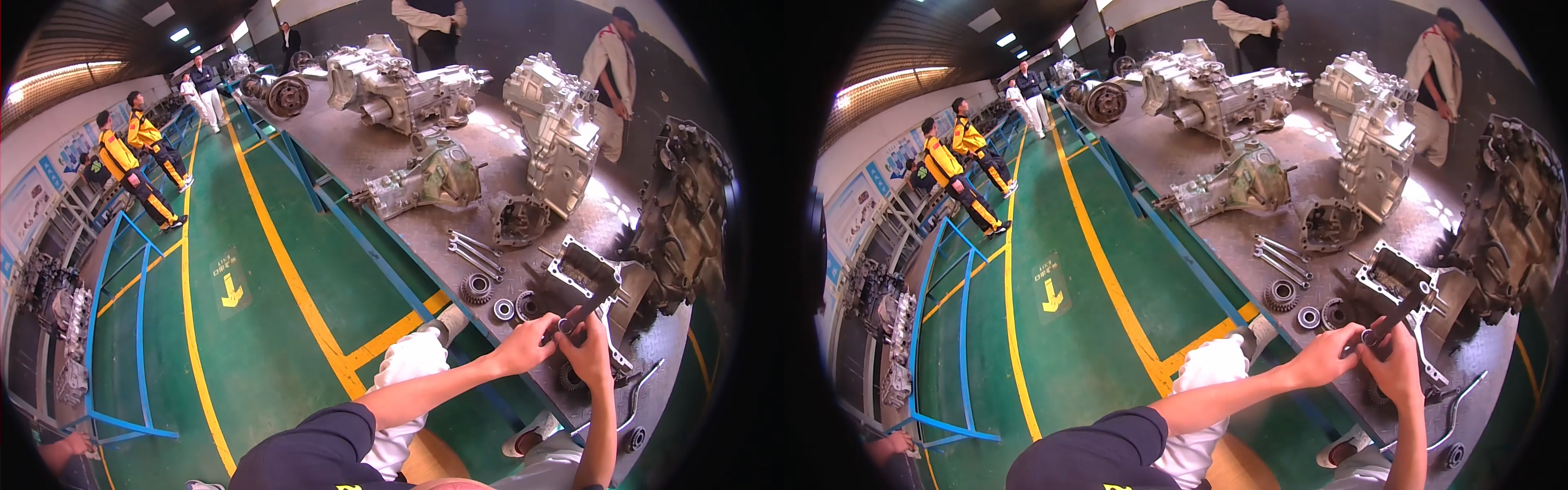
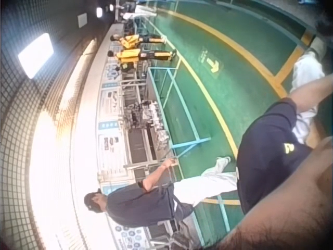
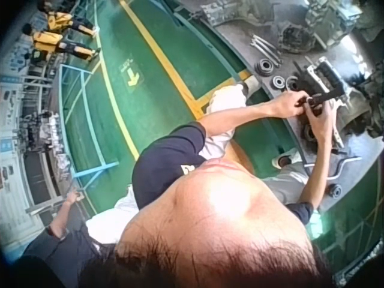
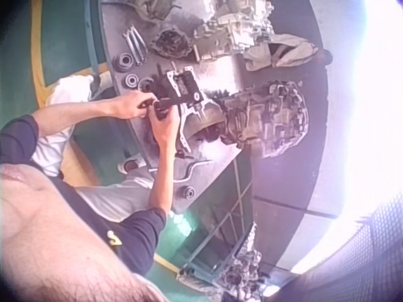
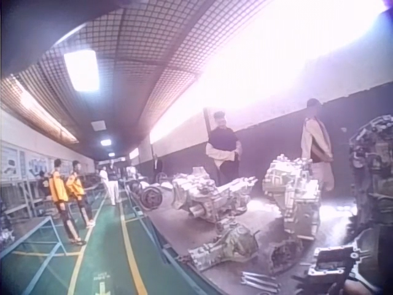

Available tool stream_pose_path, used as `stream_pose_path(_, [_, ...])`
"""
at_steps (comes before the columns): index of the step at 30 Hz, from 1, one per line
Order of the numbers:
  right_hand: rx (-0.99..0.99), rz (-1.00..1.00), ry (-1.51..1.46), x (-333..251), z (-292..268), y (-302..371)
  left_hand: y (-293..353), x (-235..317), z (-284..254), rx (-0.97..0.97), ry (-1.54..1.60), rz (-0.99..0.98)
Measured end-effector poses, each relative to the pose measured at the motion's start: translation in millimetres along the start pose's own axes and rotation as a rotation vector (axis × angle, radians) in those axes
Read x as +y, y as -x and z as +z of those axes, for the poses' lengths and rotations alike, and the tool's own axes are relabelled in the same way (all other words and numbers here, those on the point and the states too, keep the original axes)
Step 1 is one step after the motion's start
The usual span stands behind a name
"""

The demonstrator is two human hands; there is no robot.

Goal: The person assembles transmission components by fitting gears, bearings, and synchronizer rings onto a metal shaft by hand.

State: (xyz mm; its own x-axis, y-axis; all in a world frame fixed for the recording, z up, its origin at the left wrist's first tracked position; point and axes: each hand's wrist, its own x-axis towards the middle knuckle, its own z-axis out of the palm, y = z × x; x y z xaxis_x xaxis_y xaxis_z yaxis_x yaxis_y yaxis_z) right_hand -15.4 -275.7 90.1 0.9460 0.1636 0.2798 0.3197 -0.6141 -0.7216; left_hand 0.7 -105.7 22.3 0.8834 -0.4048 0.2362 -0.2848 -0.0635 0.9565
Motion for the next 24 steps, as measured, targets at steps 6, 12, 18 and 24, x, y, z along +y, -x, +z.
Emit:
stream_pose_path(6, [-0.032,0.012,-0.007,8,3,3,1,-5,2,0.003,-0.036,0.024])
stream_pose_path(12, [-0.055,-0.028,-0.011,11,2,3,1,-13,0,-0.010,-0.124,0.081])
stream_pose_path(18, [-0.104,0.022,-0.111,10,0,4,2,-12,-5,-0.010,-0.144,0.054])
stream_pose_path(24, [-0.133,-0.014,-0.084,8,-6,12,6,-2,-2,0.009,-0.142,0.063])
